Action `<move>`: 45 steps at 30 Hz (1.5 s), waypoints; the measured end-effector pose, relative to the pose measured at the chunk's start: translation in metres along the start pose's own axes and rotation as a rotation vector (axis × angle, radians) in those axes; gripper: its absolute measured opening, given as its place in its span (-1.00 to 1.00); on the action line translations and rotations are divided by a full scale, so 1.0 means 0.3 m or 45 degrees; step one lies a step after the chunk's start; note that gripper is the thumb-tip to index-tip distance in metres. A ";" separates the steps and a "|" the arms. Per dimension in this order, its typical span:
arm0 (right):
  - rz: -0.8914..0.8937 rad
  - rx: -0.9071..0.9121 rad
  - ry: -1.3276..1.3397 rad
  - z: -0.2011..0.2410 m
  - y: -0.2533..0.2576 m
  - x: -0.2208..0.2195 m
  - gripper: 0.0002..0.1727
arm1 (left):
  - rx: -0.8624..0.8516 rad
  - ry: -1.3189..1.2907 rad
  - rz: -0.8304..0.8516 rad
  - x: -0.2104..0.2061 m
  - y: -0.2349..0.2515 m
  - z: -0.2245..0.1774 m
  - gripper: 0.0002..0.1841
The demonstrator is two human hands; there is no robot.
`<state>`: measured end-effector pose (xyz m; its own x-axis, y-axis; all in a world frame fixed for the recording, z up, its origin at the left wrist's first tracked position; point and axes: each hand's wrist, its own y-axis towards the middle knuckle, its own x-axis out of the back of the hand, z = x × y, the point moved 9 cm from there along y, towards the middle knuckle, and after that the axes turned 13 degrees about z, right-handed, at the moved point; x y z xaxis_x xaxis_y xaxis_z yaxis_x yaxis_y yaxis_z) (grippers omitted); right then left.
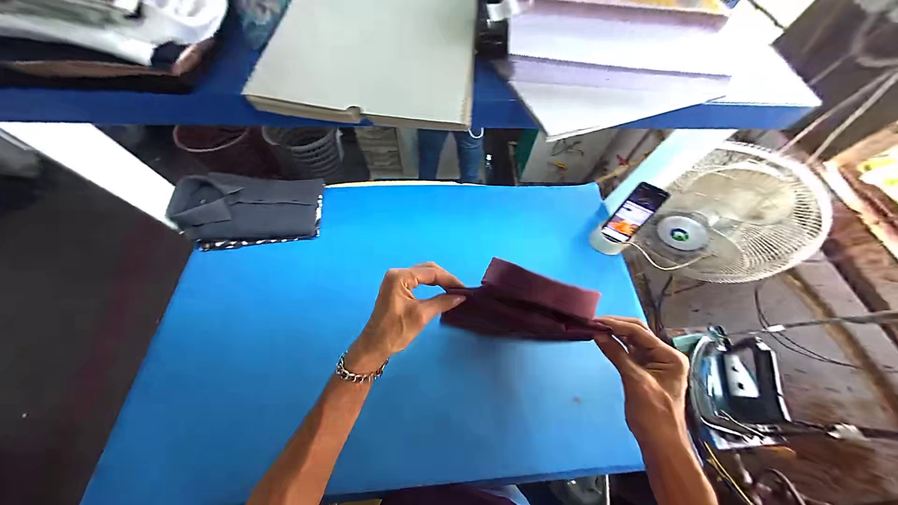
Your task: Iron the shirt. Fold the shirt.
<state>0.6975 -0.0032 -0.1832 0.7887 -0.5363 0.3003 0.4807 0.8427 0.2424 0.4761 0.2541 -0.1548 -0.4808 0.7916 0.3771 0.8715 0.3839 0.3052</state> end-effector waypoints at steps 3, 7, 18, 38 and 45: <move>-0.069 -0.072 0.006 -0.141 -0.135 0.100 -0.82 | 0.016 0.184 0.046 -0.185 -0.037 0.001 -0.87; -0.091 -0.347 0.188 -0.544 -0.371 0.028 -0.81 | 0.333 0.409 0.057 -0.491 -0.207 0.359 -0.87; 0.025 -1.037 0.032 -0.803 -0.507 -0.108 -0.84 | 1.062 -0.340 -0.201 -0.697 -0.414 0.671 -0.66; 0.943 0.291 -0.850 -0.787 0.406 -0.516 -0.37 | 1.052 -0.160 -0.304 -0.330 -0.600 0.800 -0.83; 0.596 0.056 -0.897 -0.789 0.405 -0.392 -0.53 | 1.039 -0.037 -0.262 -0.318 -0.580 0.784 -0.89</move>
<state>0.7540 0.1734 -0.4075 0.4726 -0.0485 0.8799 0.1367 0.9904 -0.0189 0.3932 0.2236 -0.4497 -0.6449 0.6756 0.3572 0.5683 0.7365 -0.3668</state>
